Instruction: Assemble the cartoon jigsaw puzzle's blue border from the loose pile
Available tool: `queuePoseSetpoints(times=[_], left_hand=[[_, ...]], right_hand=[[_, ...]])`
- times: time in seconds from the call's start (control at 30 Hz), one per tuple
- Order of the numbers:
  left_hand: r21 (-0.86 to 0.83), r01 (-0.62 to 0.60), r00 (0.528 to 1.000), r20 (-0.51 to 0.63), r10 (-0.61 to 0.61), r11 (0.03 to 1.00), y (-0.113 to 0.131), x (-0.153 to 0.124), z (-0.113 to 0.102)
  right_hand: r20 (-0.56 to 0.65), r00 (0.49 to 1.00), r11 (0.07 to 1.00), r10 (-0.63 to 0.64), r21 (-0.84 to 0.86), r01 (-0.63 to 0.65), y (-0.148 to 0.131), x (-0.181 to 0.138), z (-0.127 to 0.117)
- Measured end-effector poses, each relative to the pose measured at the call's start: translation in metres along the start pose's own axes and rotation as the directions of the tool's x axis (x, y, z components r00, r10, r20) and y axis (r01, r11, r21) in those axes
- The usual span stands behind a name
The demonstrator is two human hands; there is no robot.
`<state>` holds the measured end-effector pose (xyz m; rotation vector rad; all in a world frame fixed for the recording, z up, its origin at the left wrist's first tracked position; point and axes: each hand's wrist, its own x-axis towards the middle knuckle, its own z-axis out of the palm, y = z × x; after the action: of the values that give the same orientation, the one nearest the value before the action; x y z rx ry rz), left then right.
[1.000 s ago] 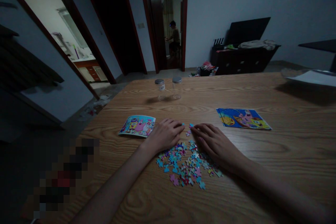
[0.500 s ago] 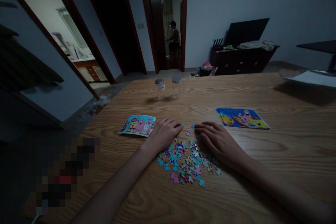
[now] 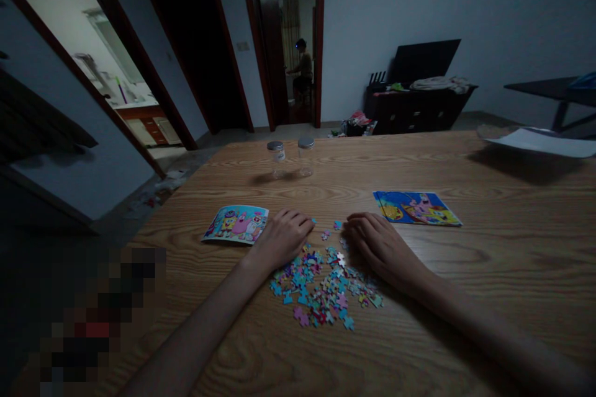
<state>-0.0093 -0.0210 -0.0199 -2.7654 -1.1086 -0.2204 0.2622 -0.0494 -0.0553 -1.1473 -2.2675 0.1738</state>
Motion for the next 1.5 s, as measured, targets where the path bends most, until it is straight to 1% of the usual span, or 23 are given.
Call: queuePoseSetpoints(times=[0.1, 0.3, 0.57, 0.63, 0.8, 0.87, 0.97, 1.03, 1.1, 1.17, 1.37, 1.5], left_hand=[[-0.001, 0.002, 1.000, -0.006, -0.002, 1.000, -0.002, 0.000, 0.001], [-0.006, 0.008, 1.000, -0.014, -0.008, 1.000, -0.001, 0.000, 0.000], [-0.020, 0.008, 1.000, -0.021, -0.008, 1.000, -0.001, 0.000, 0.002], [-0.027, 0.010, 1.000, -0.023, -0.010, 1.000, -0.001, 0.000, 0.001], [-0.043, 0.027, 0.998, -0.053, -0.029, 0.999, -0.002, 0.000, 0.000], [-0.063, 0.028, 0.997, -0.072, -0.033, 0.998, 0.001, 0.001, 0.001], [-0.111, 0.010, 0.996, -0.088, -0.020, 0.994, 0.009, 0.001, 0.006], [-0.136, -0.008, 0.996, -0.092, -0.004, 0.991, 0.014, 0.001, 0.009], [-0.154, -0.026, 0.996, -0.090, 0.012, 0.988, 0.016, 0.001, 0.011], [-0.186, -0.036, 0.996, -0.090, 0.019, 0.982, 0.015, 0.001, 0.012], [-0.334, -0.018, 0.993, -0.112, -0.021, 0.942, 0.008, 0.000, 0.016], [-0.352, -0.051, 0.994, -0.106, 0.015, 0.935, 0.005, 0.000, 0.018]], right_hand=[[0.009, 1.000, 1.000, 0.001, -0.009, -0.001, 0.000, 0.001, -0.001], [0.082, 0.995, 0.996, -0.059, -0.059, 0.064, -0.008, 0.001, -0.001], [0.114, 0.991, 0.995, -0.070, -0.065, 0.077, -0.002, 0.000, 0.003], [0.104, 0.992, 0.996, -0.065, -0.057, 0.072, -0.003, 0.000, 0.002], [0.016, 1.000, 1.000, -0.024, -0.018, 0.025, -0.005, 0.001, -0.002], [0.018, 0.999, 0.999, -0.036, 0.000, 0.036, -0.004, 0.002, -0.005], [0.050, 0.995, 0.996, -0.082, -0.018, 0.083, -0.001, 0.003, -0.011], [0.109, 0.986, 0.991, -0.128, -0.025, 0.132, 0.001, 0.004, -0.016], [0.173, 0.969, 0.984, -0.179, 0.008, 0.180, 0.003, 0.005, -0.020], [0.210, 0.955, 0.978, -0.209, 0.061, 0.201, 0.003, 0.005, -0.024], [0.246, 0.948, 0.975, -0.203, 0.138, 0.173, 0.004, 0.005, -0.031], [0.236, 0.952, 0.972, -0.194, 0.174, 0.155, 0.004, 0.004, -0.027]])
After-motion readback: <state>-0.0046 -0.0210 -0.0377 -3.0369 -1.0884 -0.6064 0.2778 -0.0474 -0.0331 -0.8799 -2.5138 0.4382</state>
